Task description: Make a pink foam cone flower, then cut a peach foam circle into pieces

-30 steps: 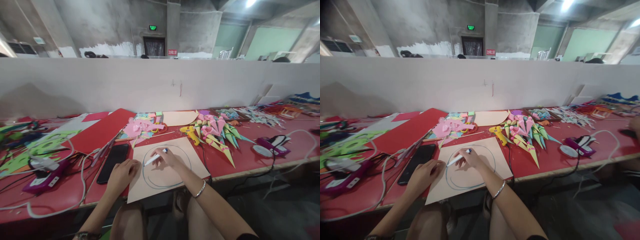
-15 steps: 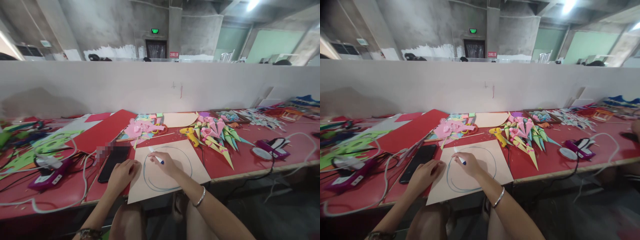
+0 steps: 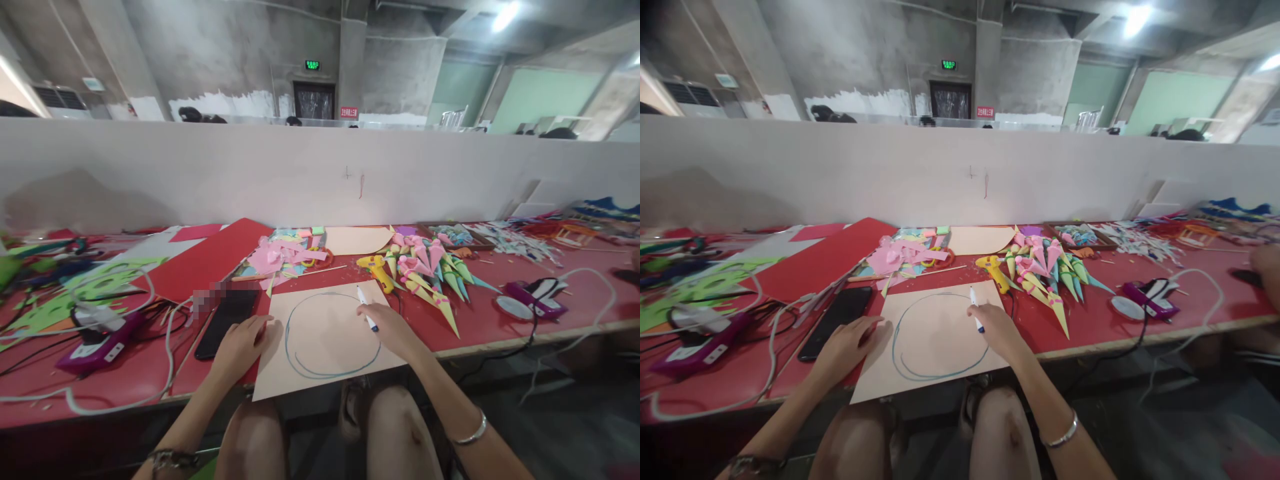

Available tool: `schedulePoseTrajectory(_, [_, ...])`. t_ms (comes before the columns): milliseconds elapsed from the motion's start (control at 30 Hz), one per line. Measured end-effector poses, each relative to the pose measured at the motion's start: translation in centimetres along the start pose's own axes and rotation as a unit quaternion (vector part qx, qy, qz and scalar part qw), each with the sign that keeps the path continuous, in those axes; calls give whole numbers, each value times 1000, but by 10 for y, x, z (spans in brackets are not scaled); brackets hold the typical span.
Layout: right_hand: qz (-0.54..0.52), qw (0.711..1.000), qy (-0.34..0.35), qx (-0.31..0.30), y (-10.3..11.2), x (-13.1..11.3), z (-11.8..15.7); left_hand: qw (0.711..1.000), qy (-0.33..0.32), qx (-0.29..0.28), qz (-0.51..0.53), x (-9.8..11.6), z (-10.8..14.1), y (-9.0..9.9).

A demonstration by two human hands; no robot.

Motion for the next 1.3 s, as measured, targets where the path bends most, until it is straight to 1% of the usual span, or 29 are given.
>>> schedulePoseTrajectory(100, [28,1000,4,8,-10,-1,5,998,-42,-47,8,11,11,-3])
schedulePoseTrajectory(167, [65,998,-4,17,-16,-4,6,994,-71,-83,-27,23,23,-7])
schedulePoseTrajectory(233, [93,995,-17,25,-20,-8,6,991,-63,-99,-68,33,35,-11])
schedulePoseTrajectory(367, [84,995,-29,36,-23,-13,8,990,-27,-117,-77,42,49,-16])
schedulePoseTrajectory(467, [50,998,-32,35,-22,-16,12,987,-27,-137,-85,43,52,-13])
schedulePoseTrajectory(567, [7,999,-30,28,-21,-17,16,986,-17,-133,-100,38,52,-5])
schedulePoseTrajectory(667, [-46,998,-27,32,-20,-15,19,989,-1,-83,-121,29,52,4])
schedulePoseTrajectory(833, [-123,989,-23,77,-17,-8,21,994,-24,45,-100,14,47,23])
schedulePoseTrajectory(967, [-148,983,-31,99,-14,-5,19,986,-27,147,-78,3,42,40])
schedulePoseTrajectory(1033, [-152,982,-31,103,-14,-6,16,980,-37,186,-54,1,39,49])
schedulePoseTrajectory(1167, [-144,982,-33,118,-15,-8,8,972,-32,233,14,-3,28,67])
schedulePoseTrajectory(1233, [-132,983,-28,125,-16,-9,6,965,-24,259,33,-7,16,74])
schedulePoseTrajectory(1300, [-122,985,-11,123,-19,-11,6,962,-40,267,46,-11,-3,78])
Point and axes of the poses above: each hand's wrist, its own z-axis away from the middle knuckle, its own y-axis out of the back of the hand, x = y × z, the point moved 5 cm from there along -z, towards the middle knuckle, and after that the axes turned 14 degrees about -x, right-handed, at the moved point
